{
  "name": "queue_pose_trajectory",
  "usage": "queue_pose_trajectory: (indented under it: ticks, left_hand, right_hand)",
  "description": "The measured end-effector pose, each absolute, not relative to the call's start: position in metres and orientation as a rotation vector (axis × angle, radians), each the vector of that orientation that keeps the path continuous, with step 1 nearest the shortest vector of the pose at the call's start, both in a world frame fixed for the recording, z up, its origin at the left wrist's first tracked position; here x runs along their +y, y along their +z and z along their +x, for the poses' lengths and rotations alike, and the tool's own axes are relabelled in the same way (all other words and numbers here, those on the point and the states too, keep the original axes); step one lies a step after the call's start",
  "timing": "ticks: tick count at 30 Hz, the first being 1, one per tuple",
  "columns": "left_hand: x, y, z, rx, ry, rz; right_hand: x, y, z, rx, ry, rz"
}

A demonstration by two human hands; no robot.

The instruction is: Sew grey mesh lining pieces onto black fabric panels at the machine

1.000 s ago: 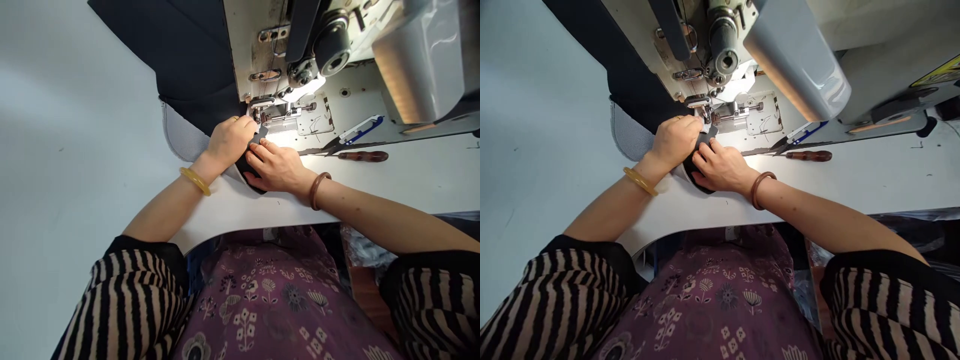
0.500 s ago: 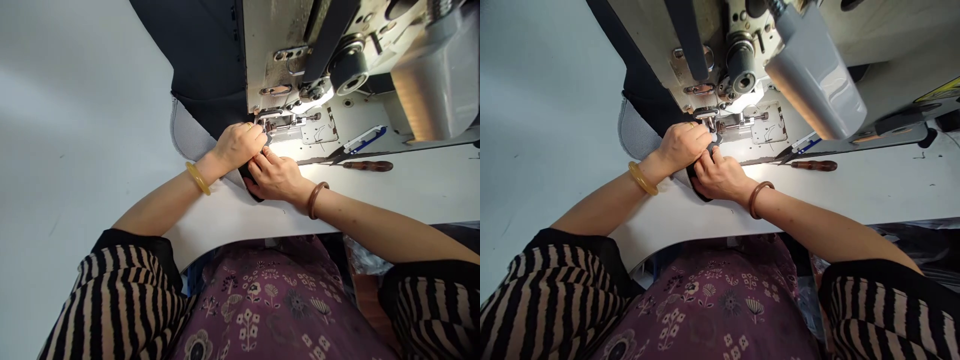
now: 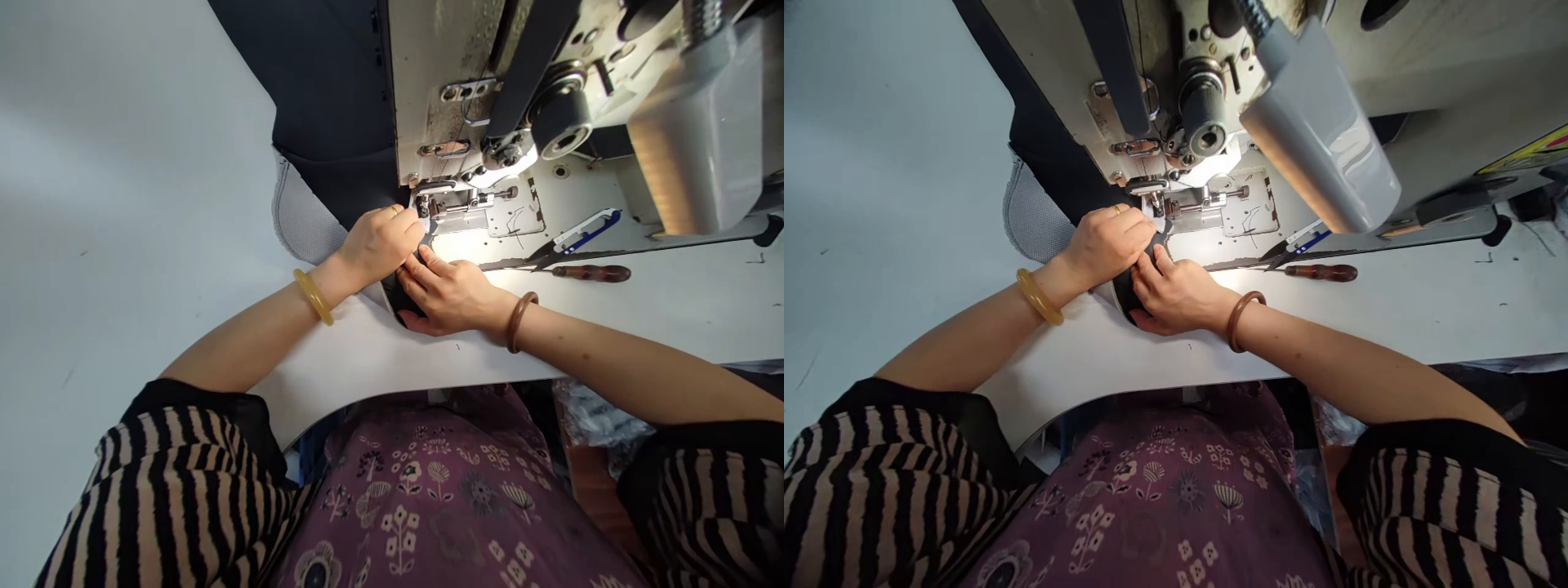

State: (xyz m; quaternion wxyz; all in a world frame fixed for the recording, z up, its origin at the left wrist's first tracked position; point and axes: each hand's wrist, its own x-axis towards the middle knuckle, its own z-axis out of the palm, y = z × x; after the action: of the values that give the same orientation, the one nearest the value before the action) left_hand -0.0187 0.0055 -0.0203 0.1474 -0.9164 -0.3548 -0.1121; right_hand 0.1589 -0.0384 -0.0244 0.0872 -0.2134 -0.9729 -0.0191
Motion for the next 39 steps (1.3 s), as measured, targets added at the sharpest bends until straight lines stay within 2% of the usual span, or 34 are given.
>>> queue_pose_trajectory:
  ticks: [10, 14, 18, 24, 28, 32, 39]
  left_hand:
    - [0.02, -0.014, -0.014, -1.13, -0.239, -2.766]
    - [0.021, -0.012, -0.015, -1.11, -0.177, -2.757]
    - [0.02, -0.011, -0.015, -1.1, -0.205, -2.773]
    - [0.024, -0.011, -0.011, -1.205, -0.038, -2.803]
    - [0.024, -0.015, -0.01, -1.296, -0.192, -2.812]
    - [0.019, -0.015, -0.009, -1.565, -0.164, -2.761]
    - [0.019, -0.02, -0.011, -1.677, -0.341, -2.734]
  right_hand:
    - [-0.055, -0.01, 0.118, -2.935, 0.057, -1.125]
    - [-0.055, -0.017, 0.135, -2.93, 0.132, -0.882]
    - [-0.057, -0.021, 0.147, -2.914, 0.066, -0.655]
    - [-0.06, -0.016, 0.115, -2.954, 0.047, -0.903]
    - [-0.062, -0.012, 0.101, -2.988, 0.102, -0.992]
    - [-0.064, -0.008, 0.099, -2.983, 0.156, -1.03]
    - [-0.067, -0.008, 0.111, -2.994, 0.184, -0.839]
